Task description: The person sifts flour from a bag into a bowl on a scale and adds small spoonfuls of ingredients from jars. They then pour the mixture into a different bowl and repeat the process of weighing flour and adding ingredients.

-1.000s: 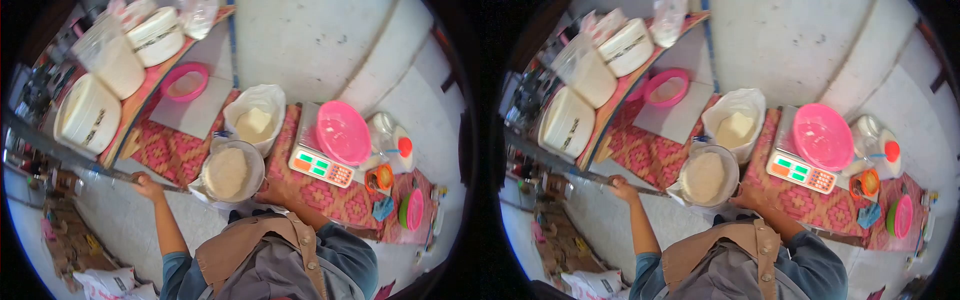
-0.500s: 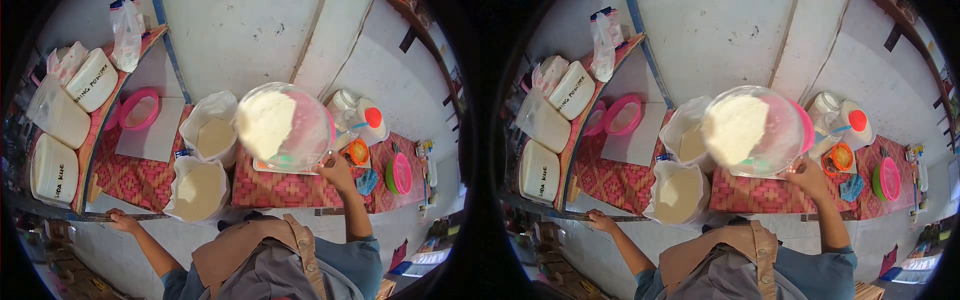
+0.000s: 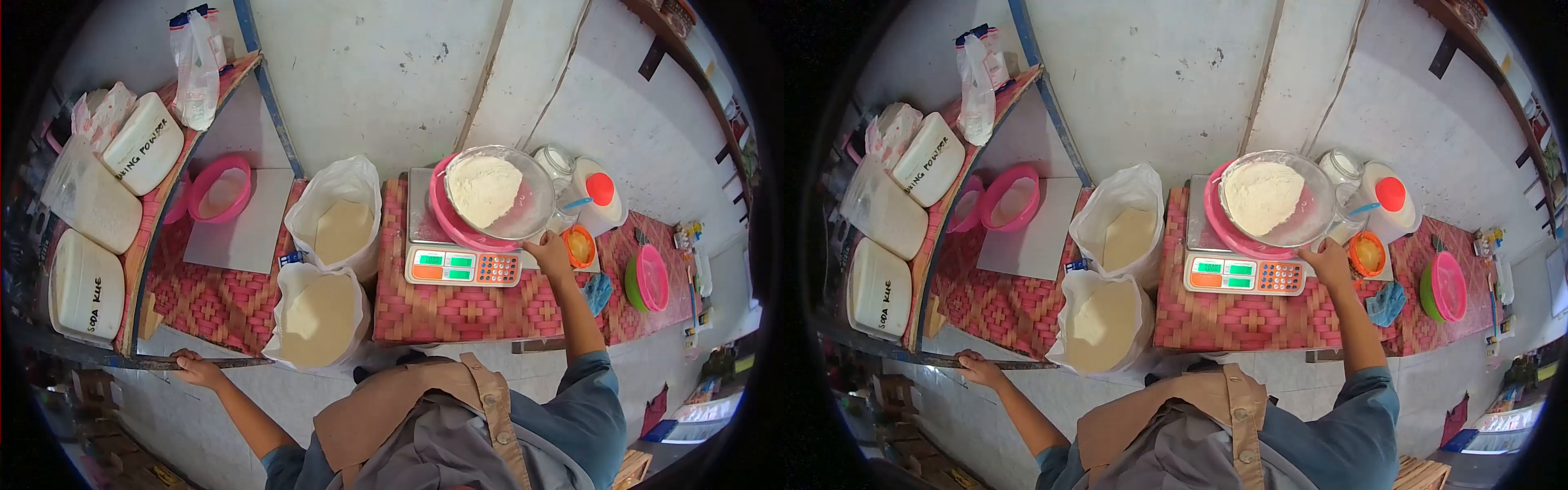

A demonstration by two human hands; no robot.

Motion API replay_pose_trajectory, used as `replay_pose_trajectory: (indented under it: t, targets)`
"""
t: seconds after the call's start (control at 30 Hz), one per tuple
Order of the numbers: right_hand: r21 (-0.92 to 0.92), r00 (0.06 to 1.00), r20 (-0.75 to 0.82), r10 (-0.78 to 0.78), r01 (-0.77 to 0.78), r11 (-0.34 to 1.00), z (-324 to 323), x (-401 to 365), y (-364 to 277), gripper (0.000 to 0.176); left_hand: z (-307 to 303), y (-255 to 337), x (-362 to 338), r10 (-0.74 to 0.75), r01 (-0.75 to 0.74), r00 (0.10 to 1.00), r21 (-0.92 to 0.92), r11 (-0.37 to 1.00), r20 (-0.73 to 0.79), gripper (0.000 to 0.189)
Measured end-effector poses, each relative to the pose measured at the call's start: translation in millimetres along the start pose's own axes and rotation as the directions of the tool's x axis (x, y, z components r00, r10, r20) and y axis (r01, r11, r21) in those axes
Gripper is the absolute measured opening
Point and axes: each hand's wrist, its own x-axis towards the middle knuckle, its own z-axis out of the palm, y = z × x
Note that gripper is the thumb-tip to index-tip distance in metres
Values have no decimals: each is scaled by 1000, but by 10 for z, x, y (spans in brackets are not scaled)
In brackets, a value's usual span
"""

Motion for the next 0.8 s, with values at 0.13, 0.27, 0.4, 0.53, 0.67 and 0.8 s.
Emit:
replay_pose_trajectory:
  t: [0.13,0.27,0.4,0.53,0.67,0.8]
  targets:
    - [-80,995,-27,-97,94,992,-71,74,-40,48,27,6,8,-19,19,1000,-62,998,-1,37]
    - [-118,996,-34,-85,80,990,-106,23,-65,48,21,3,8,-41,41,999,-87,995,6,39]
    - [-40,989,-69,-133,131,991,-18,107,200,47,28,20,21,9,-7,1000,-73,997,23,40]
    - [-76,998,-35,-50,47,996,-21,-1,74,47,18,3,8,-25,27,999,-63,998,24,40]
    - [-49,994,-49,-97,94,994,0,-93,-3,47,38,30,-3,-46,46,999,-78,996,0,41]
    - [-40,993,-7,-115,115,993,-26,-1,94,46,32,10,14,-14,15,1000,-79,997,17,42]
